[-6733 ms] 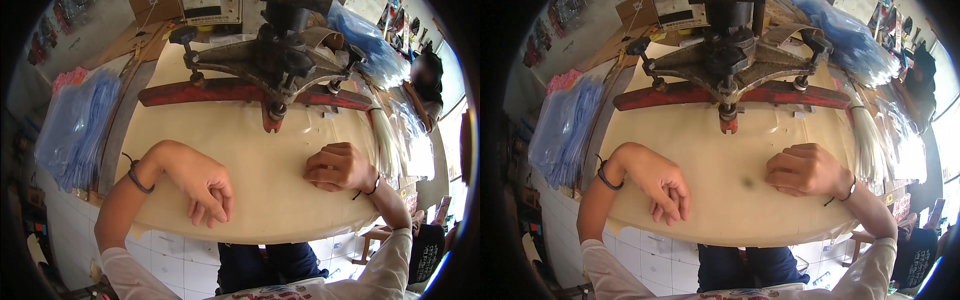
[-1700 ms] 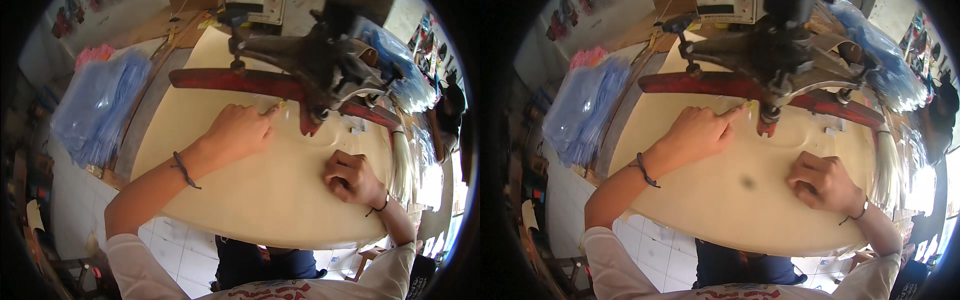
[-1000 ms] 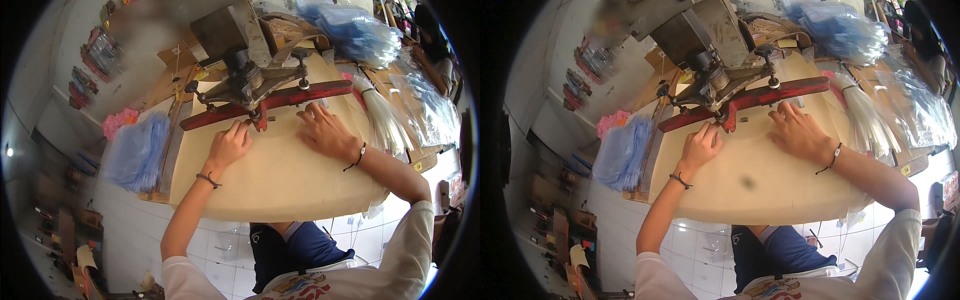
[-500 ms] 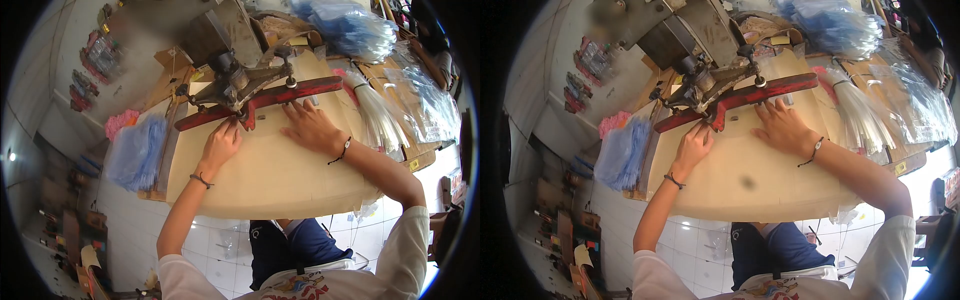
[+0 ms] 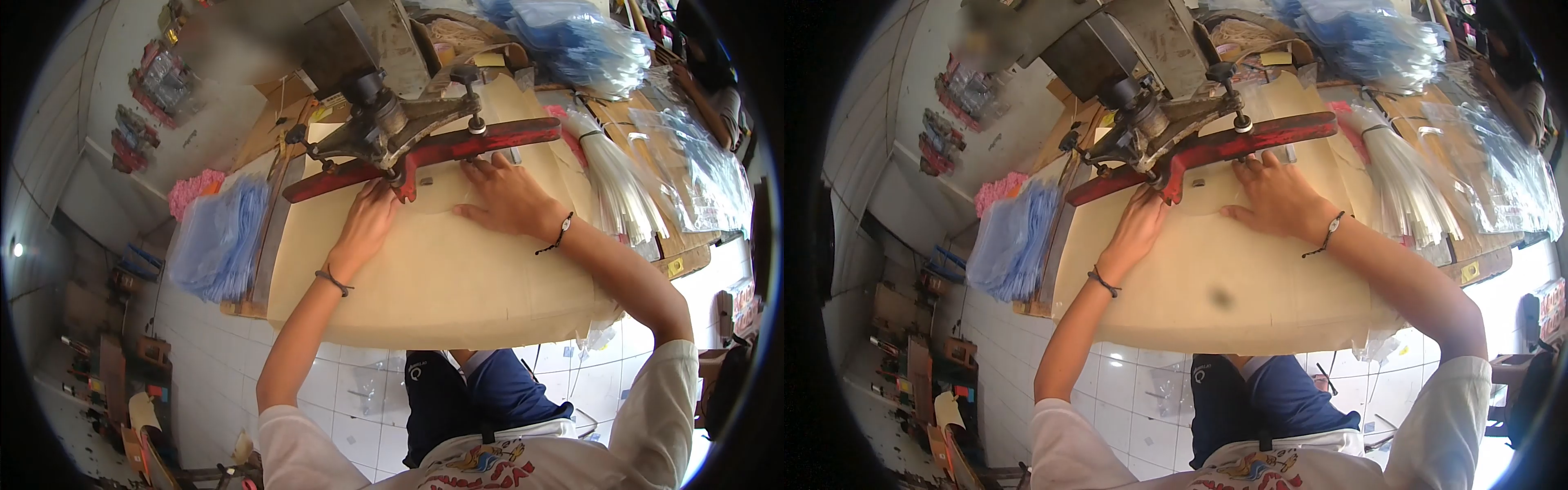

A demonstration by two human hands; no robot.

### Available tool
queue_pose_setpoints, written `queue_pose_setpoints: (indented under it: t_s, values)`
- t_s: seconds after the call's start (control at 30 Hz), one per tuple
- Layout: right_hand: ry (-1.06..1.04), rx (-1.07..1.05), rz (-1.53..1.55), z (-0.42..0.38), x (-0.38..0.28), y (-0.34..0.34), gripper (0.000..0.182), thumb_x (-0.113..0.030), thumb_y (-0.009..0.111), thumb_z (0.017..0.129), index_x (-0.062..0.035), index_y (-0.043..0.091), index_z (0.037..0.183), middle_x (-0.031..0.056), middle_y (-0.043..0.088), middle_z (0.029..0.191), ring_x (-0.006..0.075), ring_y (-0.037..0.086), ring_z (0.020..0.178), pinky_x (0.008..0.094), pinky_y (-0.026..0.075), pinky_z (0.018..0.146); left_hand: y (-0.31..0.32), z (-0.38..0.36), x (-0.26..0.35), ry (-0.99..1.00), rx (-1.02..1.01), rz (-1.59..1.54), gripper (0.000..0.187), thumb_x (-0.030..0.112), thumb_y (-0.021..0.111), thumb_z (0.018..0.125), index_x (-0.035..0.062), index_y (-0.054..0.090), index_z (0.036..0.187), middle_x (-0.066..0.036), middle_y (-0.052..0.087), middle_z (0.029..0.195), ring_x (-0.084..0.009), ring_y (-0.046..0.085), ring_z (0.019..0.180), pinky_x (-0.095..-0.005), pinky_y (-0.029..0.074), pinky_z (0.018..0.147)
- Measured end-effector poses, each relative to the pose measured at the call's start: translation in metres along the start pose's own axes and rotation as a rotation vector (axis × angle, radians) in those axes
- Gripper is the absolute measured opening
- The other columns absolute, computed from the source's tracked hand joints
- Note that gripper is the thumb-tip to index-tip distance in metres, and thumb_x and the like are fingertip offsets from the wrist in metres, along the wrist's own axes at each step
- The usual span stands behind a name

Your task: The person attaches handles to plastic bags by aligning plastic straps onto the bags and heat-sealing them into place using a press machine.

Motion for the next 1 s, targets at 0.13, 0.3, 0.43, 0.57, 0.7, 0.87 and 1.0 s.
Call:
queue_pose_setpoints:
  t_s: [0.13,0.3,0.43,0.57,0.7,0.87,1.0]
  values:
    - [-0.002,-0.011,0.017,0.001,0.000,-0.004,0.079,-0.056,0.057,0.094,0.0082,0.053,0.139,0.0216,0.060,0.137,0.0366,0.055,0.122,0.0436,0.051,0.100,0.007,0.002,-0.007,0.039,0.013,0.073,0.025,0.011,0.050,0.100,-0.0083,0.060,0.113,-0.028,0.065,0.114,-0.0440,0.058,0.112,-0.0506,0.046,0.101]
    - [-0.020,0.022,-0.016,0.001,-0.001,-0.003,0.077,-0.057,0.057,0.094,0.0069,0.056,0.137,0.0209,0.063,0.134,0.0359,0.057,0.118,0.0440,0.052,0.098,0.010,-0.001,-0.012,0.042,0.050,0.093,0.028,0.012,0.051,0.100,-0.0092,0.063,0.113,-0.029,0.066,0.117,-0.0439,0.059,0.113,-0.0495,0.045,0.103]
    - [-0.051,0.019,-0.047,0.003,0.000,-0.001,0.074,-0.057,0.055,0.096,0.0056,0.057,0.135,0.0211,0.065,0.127,0.0356,0.059,0.118,0.0436,0.052,0.097,0.013,-0.002,-0.016,0.072,0.086,0.108,0.024,0.010,0.050,0.099,-0.0076,0.062,0.111,-0.028,0.066,0.113,-0.0448,0.058,0.111,-0.0508,0.043,0.105]
    - [-0.065,-0.036,-0.012,0.004,0.001,-0.003,0.068,-0.049,0.055,0.097,0.0075,0.057,0.135,0.0226,0.061,0.137,0.0375,0.060,0.111,0.0436,0.050,0.098,0.014,0.000,-0.016,0.055,0.070,0.099,0.028,0.012,0.052,0.099,-0.0093,0.063,0.114,-0.027,0.067,0.117,-0.0421,0.060,0.113,-0.0486,0.045,0.104]
    - [-0.072,-0.057,-0.032,0.006,0.001,-0.002,0.066,-0.047,0.055,0.097,0.0077,0.058,0.133,0.0244,0.063,0.133,0.0388,0.063,0.108,0.0446,0.050,0.098,0.013,0.000,-0.015,0.066,0.095,0.065,0.027,0.010,0.052,0.098,-0.0074,0.064,0.114,-0.026,0.067,0.116,-0.0412,0.060,0.112,-0.0480,0.045,0.103]
    - [-0.097,-0.047,-0.049,0.006,0.002,0.000,0.063,-0.045,0.053,0.099,0.0073,0.057,0.134,0.0250,0.063,0.132,0.0390,0.064,0.107,0.0446,0.050,0.098,0.017,0.002,-0.020,0.022,0.078,0.079,0.025,0.010,0.053,0.096,-0.0059,0.065,0.112,-0.025,0.067,0.116,-0.0404,0.060,0.111,-0.0472,0.046,0.102]
    - [-0.123,-0.043,-0.066,0.007,0.002,-0.001,0.062,-0.046,0.052,0.100,0.0068,0.058,0.133,0.0245,0.062,0.134,0.0379,0.064,0.109,0.0447,0.051,0.097,0.011,0.003,-0.013,0.029,0.134,0.073,0.022,0.009,0.055,0.095,-0.0056,0.065,0.107,-0.024,0.069,0.111,-0.0385,0.062,0.108,-0.0470,0.046,0.102]
Point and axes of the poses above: each hand's wrist, its own z-axis towards the middle knuckle, its own y-axis out of the palm, x = y × z, the point moved 7 cm from there along z, towards the middle knuckle
